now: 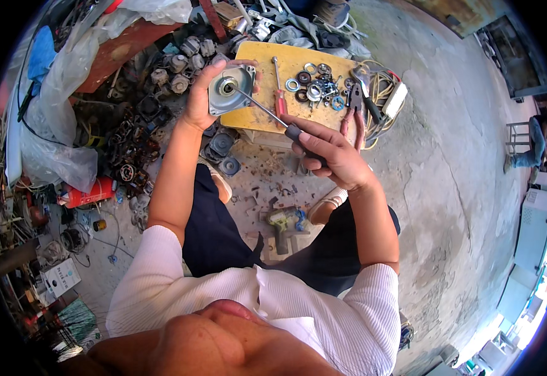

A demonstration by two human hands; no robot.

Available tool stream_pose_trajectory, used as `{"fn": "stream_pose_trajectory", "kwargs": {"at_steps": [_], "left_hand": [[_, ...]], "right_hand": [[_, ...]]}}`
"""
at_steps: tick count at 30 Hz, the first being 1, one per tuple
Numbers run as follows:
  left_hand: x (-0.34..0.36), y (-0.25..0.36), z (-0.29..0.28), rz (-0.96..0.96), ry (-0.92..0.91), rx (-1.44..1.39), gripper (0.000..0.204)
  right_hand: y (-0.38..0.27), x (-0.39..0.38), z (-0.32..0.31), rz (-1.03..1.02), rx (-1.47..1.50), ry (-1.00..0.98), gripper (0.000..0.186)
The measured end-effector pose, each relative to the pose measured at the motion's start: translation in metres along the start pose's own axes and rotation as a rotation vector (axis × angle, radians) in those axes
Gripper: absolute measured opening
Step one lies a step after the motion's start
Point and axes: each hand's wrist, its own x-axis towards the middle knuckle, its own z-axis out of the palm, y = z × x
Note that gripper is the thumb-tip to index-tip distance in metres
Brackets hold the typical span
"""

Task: The person disassembles and reassembles various motor and housing components on a low table by hand using a screwdriver and pliers.

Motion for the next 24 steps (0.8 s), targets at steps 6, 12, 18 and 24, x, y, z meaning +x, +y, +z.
{"fn": "stream_pose_trajectory", "kwargs": {"at_steps": [6, 12, 18, 24], "left_hand": [[-0.003, 0.001, 0.002, -0.115, -0.021, 0.023, 0.06], [-0.002, -0.002, -0.001, -0.11, 0.135, -0.023, 0.056], [0.009, -0.007, -0.011, -0.071, 0.231, -0.104, 0.054], [0.01, -0.011, -0.008, 0.009, 0.335, -0.152, 0.053]], "right_hand": [[-0.009, -0.002, -0.01, 0.023, -0.1, 0.025, 0.047], [0.019, 0.013, 0.001, -0.058, -0.212, 0.111, 0.042], [0.048, 0.026, 0.024, -0.266, -0.425, 0.259, 0.041], [0.063, 0.035, 0.033, -0.382, -0.615, 0.335, 0.041]]}}
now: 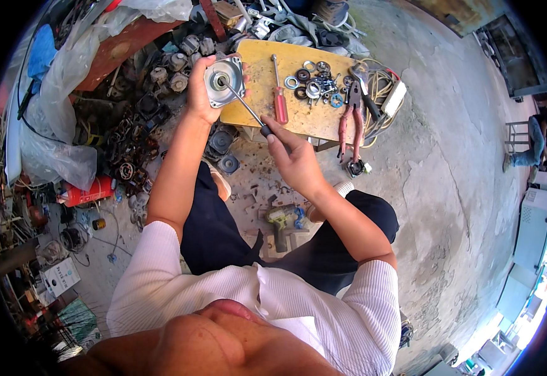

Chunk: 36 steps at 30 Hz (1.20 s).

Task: The person disassembles and reassembles various motor and housing components on a low table by hand using a screwdriver and pliers.

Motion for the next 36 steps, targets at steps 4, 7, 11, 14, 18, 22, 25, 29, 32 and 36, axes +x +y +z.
{"fn": "stream_pose_trajectory", "kwargs": {"at_steps": [4, 7, 11, 14, 18, 22, 25, 29, 32, 36], "left_hand": [[0.003, -0.004, -0.002, -0.06, -0.037, -0.219, 0.052], [0.005, -0.011, 0.004, -0.06, 0.092, -0.265, 0.05], [0.003, -0.004, 0.005, -0.077, 0.038, -0.359, 0.054], [0.005, -0.005, -0.009, -0.155, -0.107, -0.434, 0.064], [0.002, -0.005, -0.013, -0.172, -0.182, -0.503, 0.067], [0.0, 0.0, -0.012, -0.142, -0.265, -0.478, 0.063], [-0.004, 0.005, -0.007, -0.095, -0.256, -0.367, 0.059], [-0.005, 0.004, -0.007, -0.049, -0.22, -0.258, 0.058], [-0.006, 0.005, -0.004, -0.026, -0.213, -0.211, 0.058], [-0.012, 0.005, 0.005, 0.026, -0.178, -0.175, 0.054]], "right_hand": [[0.012, 0.0, 0.01, -0.265, -0.214, 0.082, 0.042], [0.021, 0.006, 0.013, -0.32, -0.649, 0.071, 0.042], [-0.002, 0.012, 0.0, -0.128, -0.068, 0.001, 0.039], [-0.028, 0.008, -0.02, -0.026, -0.005, -0.034, 0.041], [-0.041, 0.007, -0.038, 0.048, -0.033, -0.069, 0.044], [-0.039, 0.002, -0.043, 0.097, -0.057, -0.142, 0.042], [-0.04, 0.001, -0.042, 0.096, -0.068, -0.149, 0.041], [-0.041, 0.001, -0.041, 0.099, -0.028, -0.143, 0.041], [-0.042, 0.001, -0.042, 0.103, -0.041, -0.151, 0.041], [-0.043, 0.001, -0.04, 0.11, -0.067, -0.151, 0.041]]}}
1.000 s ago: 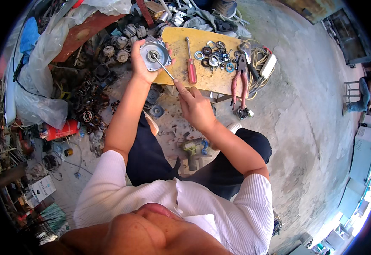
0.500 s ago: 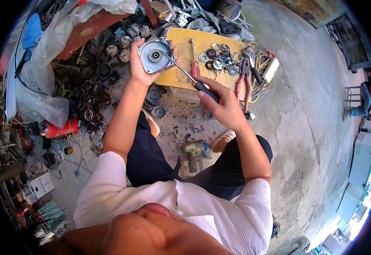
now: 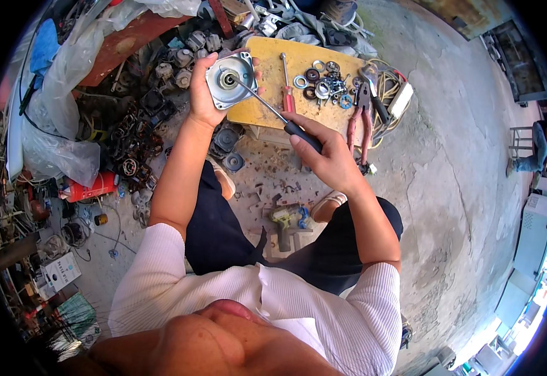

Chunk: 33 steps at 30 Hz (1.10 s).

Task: The person disassembles and reassembles various motor and housing components on a low table by hand using a screwdriver and pliers.

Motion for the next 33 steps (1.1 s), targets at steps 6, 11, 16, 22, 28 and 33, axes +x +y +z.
{"fn": "stream_pose_trajectory", "kwargs": {"at_steps": [6, 11, 16, 22, 28, 33], "left_hand": [[0.001, -0.004, -0.004, 0.067, -0.051, 0.153, 0.056], [-0.002, -0.015, 0.002, 0.231, -0.012, 0.312, 0.055], [0.0, -0.029, 0.004, 0.354, 0.041, 0.42, 0.051], [-0.001, -0.035, 0.005, 0.438, 0.143, 0.564, 0.05], [0.006, -0.031, 0.005, 0.471, 0.185, 0.41, 0.048], [0.01, -0.036, -0.002, 0.47, 0.228, 0.311, 0.049]], "right_hand": [[0.002, 0.0, 0.001, -0.006, 0.051, -0.02, 0.043], [-0.009, -0.006, 0.005, 0.015, 0.022, -0.019, 0.042], [0.002, -0.009, 0.017, -0.17, -0.244, 0.114, 0.043], [0.005, -0.007, 0.033, -0.128, -0.142, 0.087, 0.045], [0.015, 0.001, 0.046, -0.04, 0.196, 0.006, 0.047], [0.02, 0.003, 0.052, 0.113, 0.479, -0.064, 0.05]]}}
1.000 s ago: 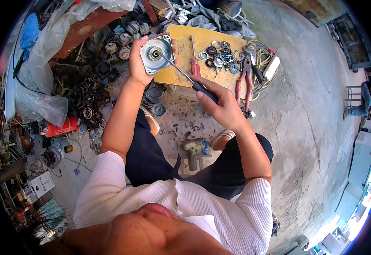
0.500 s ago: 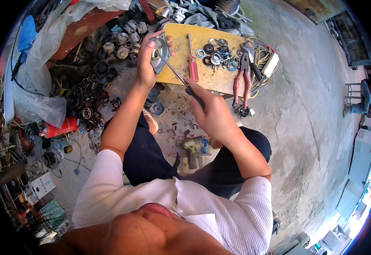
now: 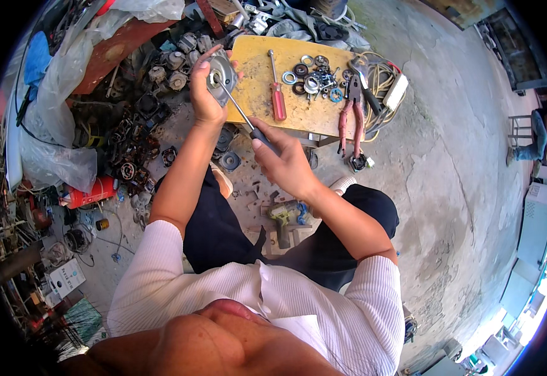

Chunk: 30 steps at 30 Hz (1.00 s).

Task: The person disassembles and reassembles various motor and housing components on a low table by hand using a screwdriver and pliers.

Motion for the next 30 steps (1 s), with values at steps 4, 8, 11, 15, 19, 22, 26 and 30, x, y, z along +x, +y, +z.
{"fn": "stream_pose_trajectory", "kwargs": {"at_steps": [4, 8, 11, 15, 19, 22, 26, 30], "left_hand": [[0.0, -0.006, 0.001, -0.019, 0.052, -0.051, 0.052], [0.001, -0.006, 0.005, -0.018, 0.046, -0.097, 0.053], [0.002, -0.004, 0.009, -0.027, 0.046, -0.158, 0.052], [0.002, -0.001, 0.011, -0.054, 0.032, -0.247, 0.051], [0.003, -0.002, 0.011, -0.101, 0.035, -0.283, 0.05], [0.001, -0.004, 0.008, -0.121, 0.026, -0.29, 0.049], [-0.001, -0.005, 0.002, -0.133, -0.005, -0.304, 0.049], [-0.007, -0.008, 0.001, -0.18, -0.005, -0.358, 0.048]], "right_hand": [[0.014, 0.004, 0.003, 0.047, 0.21, -0.017, 0.051], [0.025, 0.006, 0.014, -0.012, 0.196, 0.033, 0.051], [0.04, 0.013, 0.017, -0.145, 0.059, 0.083, 0.051], [0.058, 0.021, 0.019, -0.305, -0.138, 0.158, 0.05], [0.064, 0.027, 0.011, -0.435, -0.335, 0.23, 0.047], [0.073, 0.031, 0.009, -0.486, -0.401, 0.26, 0.047], [0.086, 0.036, 0.009, -0.497, -0.45, 0.265, 0.05], [0.103, 0.041, 0.014, -0.599, -0.484, 0.325, 0.05]]}}
